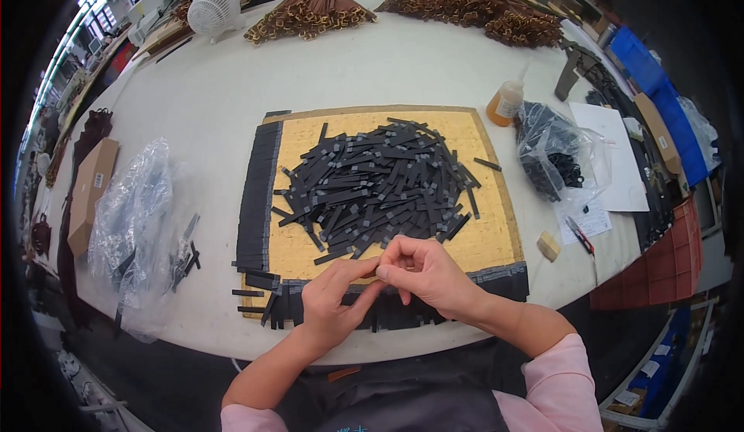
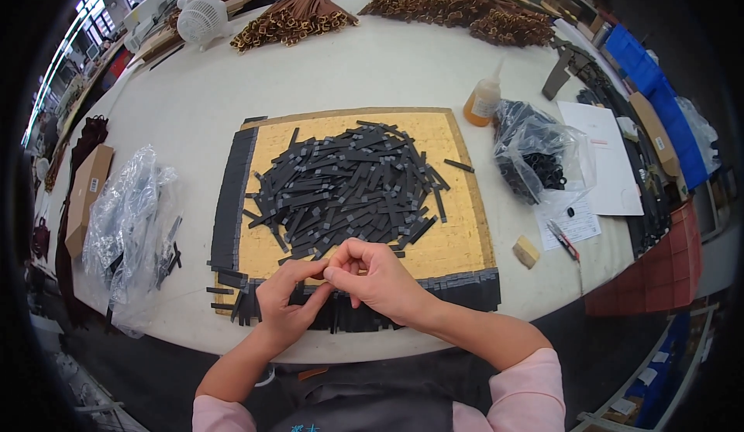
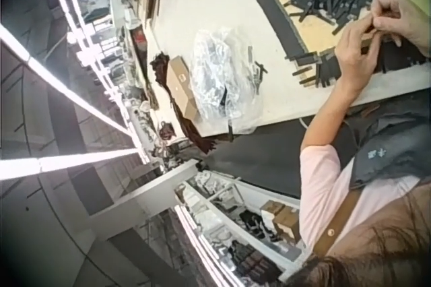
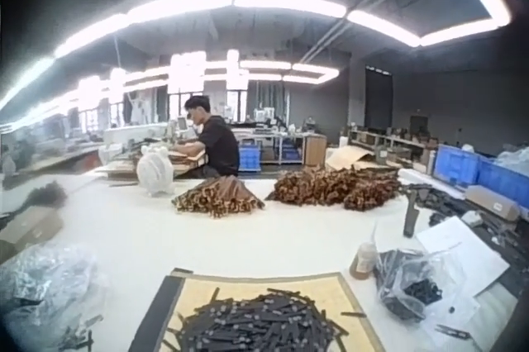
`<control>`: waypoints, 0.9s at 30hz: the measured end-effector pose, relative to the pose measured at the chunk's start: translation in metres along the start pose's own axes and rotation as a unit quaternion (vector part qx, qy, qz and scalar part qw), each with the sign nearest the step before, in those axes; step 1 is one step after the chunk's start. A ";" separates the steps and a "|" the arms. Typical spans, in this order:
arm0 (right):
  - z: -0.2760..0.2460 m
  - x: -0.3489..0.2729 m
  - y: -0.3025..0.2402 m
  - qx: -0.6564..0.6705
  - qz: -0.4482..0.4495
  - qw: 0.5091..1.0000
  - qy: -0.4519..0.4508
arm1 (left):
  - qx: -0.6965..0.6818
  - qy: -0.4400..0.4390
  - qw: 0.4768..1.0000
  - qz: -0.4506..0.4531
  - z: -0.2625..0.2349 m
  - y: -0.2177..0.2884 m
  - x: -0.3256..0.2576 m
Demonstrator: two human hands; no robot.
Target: Assembling small metal hardware pieces onto leather strap components at a workshop table.
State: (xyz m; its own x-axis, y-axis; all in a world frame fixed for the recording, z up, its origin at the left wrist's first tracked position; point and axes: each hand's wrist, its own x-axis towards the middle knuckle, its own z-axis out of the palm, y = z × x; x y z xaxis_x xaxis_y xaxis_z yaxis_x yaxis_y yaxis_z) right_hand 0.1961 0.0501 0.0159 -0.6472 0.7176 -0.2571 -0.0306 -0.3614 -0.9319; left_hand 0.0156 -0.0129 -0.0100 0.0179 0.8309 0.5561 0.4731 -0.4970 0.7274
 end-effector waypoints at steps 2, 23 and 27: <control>0.002 -0.001 0.008 0.007 -0.005 1.000 -0.001 | 0.004 -0.007 1.000 -0.008 -0.001 0.001 0.000; 0.002 -0.004 0.001 -0.150 -0.133 0.978 0.053 | -0.195 -0.012 0.961 -0.197 -0.008 -0.002 -0.007; 0.006 -0.004 -0.003 -0.234 -0.161 0.956 0.078 | -0.352 -0.025 0.874 -0.334 -0.011 0.000 -0.003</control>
State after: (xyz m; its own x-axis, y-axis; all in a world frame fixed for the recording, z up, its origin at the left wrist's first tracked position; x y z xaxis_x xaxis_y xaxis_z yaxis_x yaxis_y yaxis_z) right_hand 0.1946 0.0451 0.0216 -0.5389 0.8401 0.0618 0.1576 0.1726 -0.9723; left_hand 0.0056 -0.0182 -0.0073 -0.0086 0.9957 -0.0926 -0.2653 0.0871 0.9602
